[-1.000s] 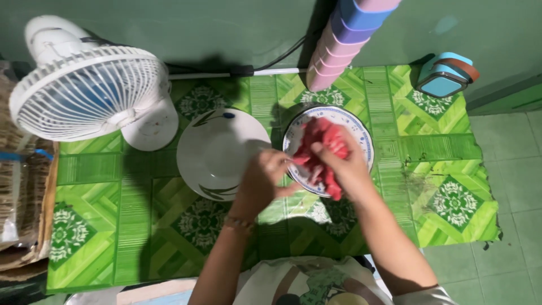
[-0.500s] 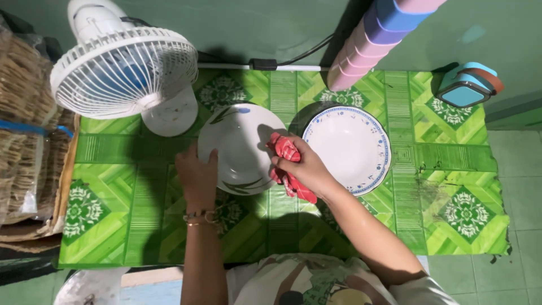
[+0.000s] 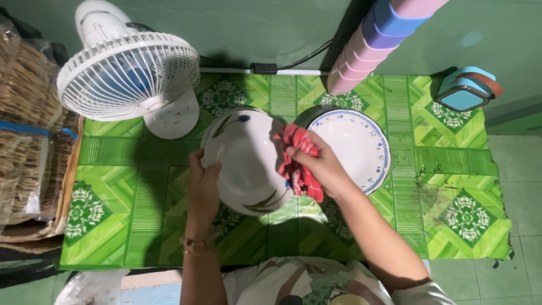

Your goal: The person wipes a purple plastic cup and several ceramic plates with a red cloth on a green patterned table. The person wipes each item on both sides and sets them aside after cleaning.

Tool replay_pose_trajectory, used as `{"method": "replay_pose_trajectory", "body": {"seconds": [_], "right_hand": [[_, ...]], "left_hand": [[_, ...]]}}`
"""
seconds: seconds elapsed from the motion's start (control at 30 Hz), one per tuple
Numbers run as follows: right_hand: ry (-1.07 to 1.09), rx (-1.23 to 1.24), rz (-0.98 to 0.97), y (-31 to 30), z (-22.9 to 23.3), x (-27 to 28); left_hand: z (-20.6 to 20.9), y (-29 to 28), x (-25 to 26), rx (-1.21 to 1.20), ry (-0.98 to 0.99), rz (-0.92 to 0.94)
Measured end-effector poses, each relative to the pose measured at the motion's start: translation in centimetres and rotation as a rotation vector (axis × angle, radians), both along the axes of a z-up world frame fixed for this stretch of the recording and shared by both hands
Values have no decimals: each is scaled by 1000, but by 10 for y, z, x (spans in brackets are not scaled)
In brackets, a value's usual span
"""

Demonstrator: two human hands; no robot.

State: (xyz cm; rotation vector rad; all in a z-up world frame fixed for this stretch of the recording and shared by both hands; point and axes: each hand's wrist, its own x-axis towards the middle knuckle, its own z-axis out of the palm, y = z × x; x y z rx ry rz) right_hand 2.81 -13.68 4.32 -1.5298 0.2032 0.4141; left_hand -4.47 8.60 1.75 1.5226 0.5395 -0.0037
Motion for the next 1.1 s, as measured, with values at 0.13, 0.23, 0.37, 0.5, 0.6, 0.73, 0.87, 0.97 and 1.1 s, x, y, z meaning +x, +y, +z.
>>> {"method": "replay_pose_trajectory", "body": {"seconds": [0.13,0.23,0.37,0.5,0.6,0.73,0.87,0.97,1.1], "right_hand": [[-193,106,-86,-12,26,20],[-543,6,36,-9,36,27],[-1057,-462,407,8,19,7],[-1000,-291,768,-13,14,-18],[-1259,-624,863,-58,0,-3],[-1394,-1089,614,-74,-28,39],[-1447,-876,655,-41,-50,1],[-1311,-492,860,-63,-47,-24],[-1426,-818,687,-80,4,10]], "left_hand": [[-18,-11,-12,-189,-86,96],[-56,-31,-17,-238,-248,83],[-60,-68,-2,-377,-449,48],[-71,-64,11,-512,-391,229],[-111,-52,3,-380,-367,85],[-83,-73,-3,-200,-452,-102],[-42,-97,8,-389,-384,-2],[-84,-78,6,-474,-371,111],[-71,-72,-4,-272,-347,11]]}}
